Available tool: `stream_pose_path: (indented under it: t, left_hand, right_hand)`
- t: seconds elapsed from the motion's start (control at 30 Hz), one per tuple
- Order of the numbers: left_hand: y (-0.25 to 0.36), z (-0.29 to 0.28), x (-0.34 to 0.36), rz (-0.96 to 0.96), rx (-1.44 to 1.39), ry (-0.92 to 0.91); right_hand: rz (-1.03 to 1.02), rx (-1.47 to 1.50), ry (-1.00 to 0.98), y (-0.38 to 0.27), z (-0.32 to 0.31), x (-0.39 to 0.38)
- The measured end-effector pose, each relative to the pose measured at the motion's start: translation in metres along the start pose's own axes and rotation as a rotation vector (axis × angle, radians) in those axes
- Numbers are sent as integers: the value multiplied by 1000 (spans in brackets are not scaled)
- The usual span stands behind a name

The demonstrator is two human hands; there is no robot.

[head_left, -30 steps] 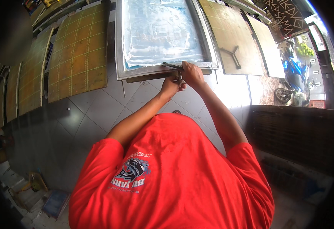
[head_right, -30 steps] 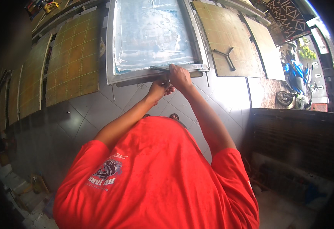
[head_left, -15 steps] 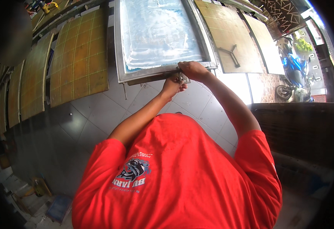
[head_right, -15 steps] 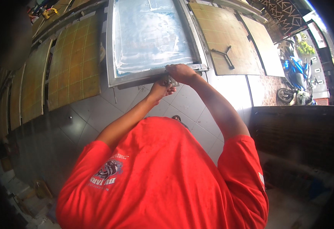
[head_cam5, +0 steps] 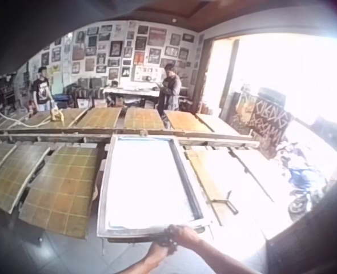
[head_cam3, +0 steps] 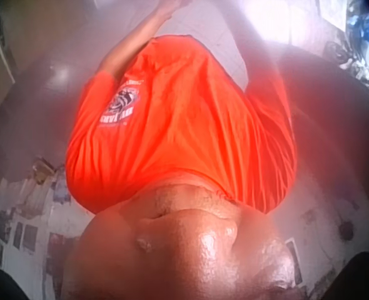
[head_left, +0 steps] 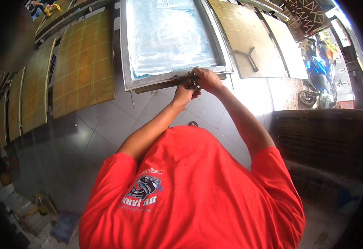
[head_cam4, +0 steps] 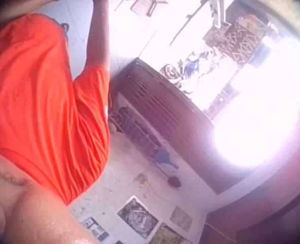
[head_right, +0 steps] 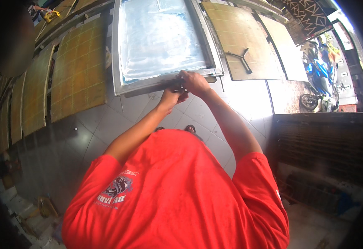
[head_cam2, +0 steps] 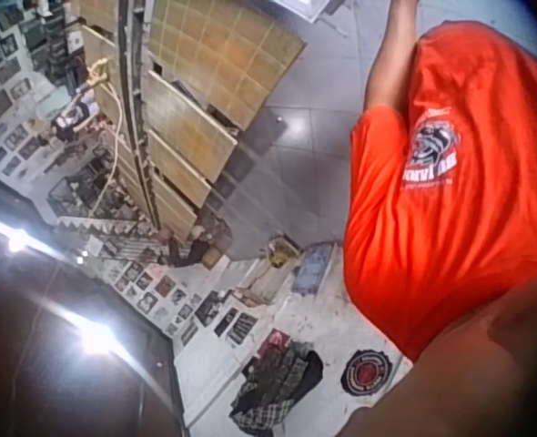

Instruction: The person uses a multi-tool and by hand to loosen, adjust, and tighten a clamp and bracket on a screen printing frame, then lifts and lowers the frame.

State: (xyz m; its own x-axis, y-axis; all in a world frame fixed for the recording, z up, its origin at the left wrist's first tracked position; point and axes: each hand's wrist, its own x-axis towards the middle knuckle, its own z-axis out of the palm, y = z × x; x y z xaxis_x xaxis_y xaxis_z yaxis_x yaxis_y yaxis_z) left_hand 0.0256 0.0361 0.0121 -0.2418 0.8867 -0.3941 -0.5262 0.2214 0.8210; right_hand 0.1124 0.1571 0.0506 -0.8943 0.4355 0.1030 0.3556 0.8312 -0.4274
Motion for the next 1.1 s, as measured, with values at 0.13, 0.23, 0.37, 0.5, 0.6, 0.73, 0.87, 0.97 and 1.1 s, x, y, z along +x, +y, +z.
stream_pose_path:
  t: [0.13, 0.23, 0.37, 0.5, 0.6, 0.73, 0.87, 0.97, 1.1]
  left_hand:
    - [1, 3, 0, 33, -47, 38]
    - [0, 5, 3, 38, -68, 59]
    - [1, 6, 3, 17, -71, 66]
    - [6, 9, 1, 23, -26, 60]
    - [8, 12, -2, 21, -45, 74]
    - [9, 12, -2, 7, -45, 74]
    - [7, 12, 1, 4, -28, 89]
    - [4, 10, 3, 9, -29, 95]
    - [6, 11, 1, 1, -11, 97]
  right_hand:
    - [93, -66, 30, -3, 7, -2]
    - [102, -124, 4, -8, 8, 0]
    - [16, -71, 36, -5, 5, -2]
    - [-20, -111, 17, -3, 0, -4]
    - [-43, -125, 20, -1, 0, -2]
    - [-79, -75, 71, 1, 2, -3]
    - [-21, -164, 33, 1, 7, 0]
    - [19, -239, 30, -4, 10, -3]
    - [26, -188, 9, -8, 8, -6]
